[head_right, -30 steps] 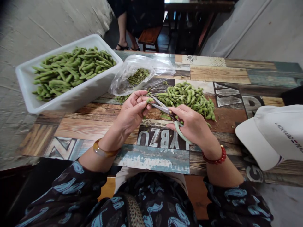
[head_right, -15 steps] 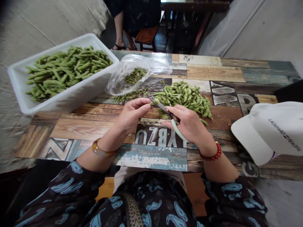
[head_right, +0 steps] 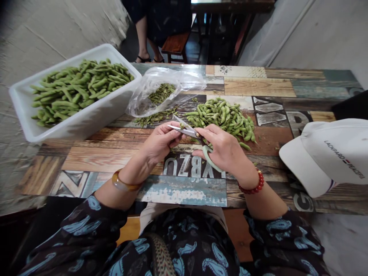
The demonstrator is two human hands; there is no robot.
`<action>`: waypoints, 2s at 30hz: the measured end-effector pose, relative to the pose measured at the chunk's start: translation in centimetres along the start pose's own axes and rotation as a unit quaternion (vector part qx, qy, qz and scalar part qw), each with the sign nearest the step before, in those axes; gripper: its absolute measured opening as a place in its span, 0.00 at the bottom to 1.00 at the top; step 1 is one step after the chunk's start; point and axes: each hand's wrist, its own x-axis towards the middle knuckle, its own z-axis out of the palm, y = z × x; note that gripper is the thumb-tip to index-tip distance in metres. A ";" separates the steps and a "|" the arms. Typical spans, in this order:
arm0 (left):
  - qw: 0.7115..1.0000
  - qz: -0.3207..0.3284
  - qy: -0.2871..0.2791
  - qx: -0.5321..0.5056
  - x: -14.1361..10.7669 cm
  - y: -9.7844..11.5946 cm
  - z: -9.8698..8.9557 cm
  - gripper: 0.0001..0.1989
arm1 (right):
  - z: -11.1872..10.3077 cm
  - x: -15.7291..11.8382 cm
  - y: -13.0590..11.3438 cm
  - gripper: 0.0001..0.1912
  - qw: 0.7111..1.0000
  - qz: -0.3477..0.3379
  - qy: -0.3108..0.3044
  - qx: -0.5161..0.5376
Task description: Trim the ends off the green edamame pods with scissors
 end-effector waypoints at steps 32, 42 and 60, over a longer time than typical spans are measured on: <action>1.000 -0.004 0.023 0.003 0.0 1.0 -0.5 0.11 | 0.0 0.2 0.7 0.25 0.995 0.020 0.094 0.022; 0.999 -0.017 0.026 -0.043 -0.2 1.2 -0.3 0.15 | 0.3 0.2 -0.3 0.28 0.999 -0.025 0.041 -0.025; 0.998 -0.032 0.010 -0.051 -0.3 0.2 0.0 0.18 | 0.9 0.2 -0.5 0.29 0.997 -0.038 0.053 -0.050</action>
